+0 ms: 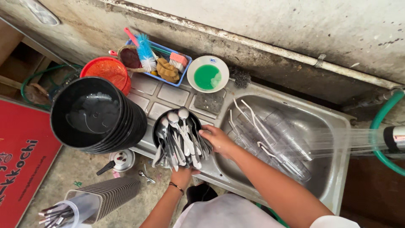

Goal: The person washes plastic cups and straws in a sink using a sponge and running water. They rinse the items, scrub them with soap, and place them in the sink. The person also handles a red strainer and a green sponge during the process.

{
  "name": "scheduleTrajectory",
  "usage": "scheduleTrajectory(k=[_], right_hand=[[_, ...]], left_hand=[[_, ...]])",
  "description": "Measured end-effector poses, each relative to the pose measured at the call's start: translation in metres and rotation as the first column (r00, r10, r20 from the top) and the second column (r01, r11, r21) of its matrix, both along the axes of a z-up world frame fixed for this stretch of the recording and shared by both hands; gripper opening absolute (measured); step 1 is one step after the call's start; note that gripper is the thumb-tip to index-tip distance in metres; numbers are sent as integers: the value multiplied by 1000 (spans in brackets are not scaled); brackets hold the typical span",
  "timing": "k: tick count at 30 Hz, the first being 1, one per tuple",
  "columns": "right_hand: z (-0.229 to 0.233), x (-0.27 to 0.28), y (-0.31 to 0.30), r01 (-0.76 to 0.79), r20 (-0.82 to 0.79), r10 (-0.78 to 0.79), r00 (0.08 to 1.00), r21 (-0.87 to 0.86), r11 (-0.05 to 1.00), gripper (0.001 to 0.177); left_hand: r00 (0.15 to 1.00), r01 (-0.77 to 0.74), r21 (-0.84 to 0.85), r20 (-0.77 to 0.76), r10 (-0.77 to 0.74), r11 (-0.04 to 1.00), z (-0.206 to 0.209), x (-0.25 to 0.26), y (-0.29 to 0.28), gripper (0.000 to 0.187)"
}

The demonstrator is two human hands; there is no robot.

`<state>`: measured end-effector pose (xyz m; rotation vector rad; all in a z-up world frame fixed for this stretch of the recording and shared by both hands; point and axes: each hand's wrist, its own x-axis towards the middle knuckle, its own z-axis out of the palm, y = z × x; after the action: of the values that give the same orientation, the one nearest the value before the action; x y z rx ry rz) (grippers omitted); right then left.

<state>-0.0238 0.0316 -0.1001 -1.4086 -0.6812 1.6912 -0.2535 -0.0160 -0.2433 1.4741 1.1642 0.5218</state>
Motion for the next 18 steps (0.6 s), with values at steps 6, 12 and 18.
scheduleTrajectory(k=[6, 12, 18], right_hand=[[-8, -15, 6, -17, 313, -41, 949, 183, 983, 45], [-12, -18, 31, -49, 484, -155, 861, 383, 922, 43], [-26, -12, 57, -23, 470, -131, 873, 308, 951, 46]], left_hand=[[946, -186, -377, 182, 270, 907, 50, -6, 24, 34], [893, -238, -391, 271, 359, 889, 56, -1, 57, 41], [782, -327, -419, 384, 492, 847, 37, -4, 75, 43]])
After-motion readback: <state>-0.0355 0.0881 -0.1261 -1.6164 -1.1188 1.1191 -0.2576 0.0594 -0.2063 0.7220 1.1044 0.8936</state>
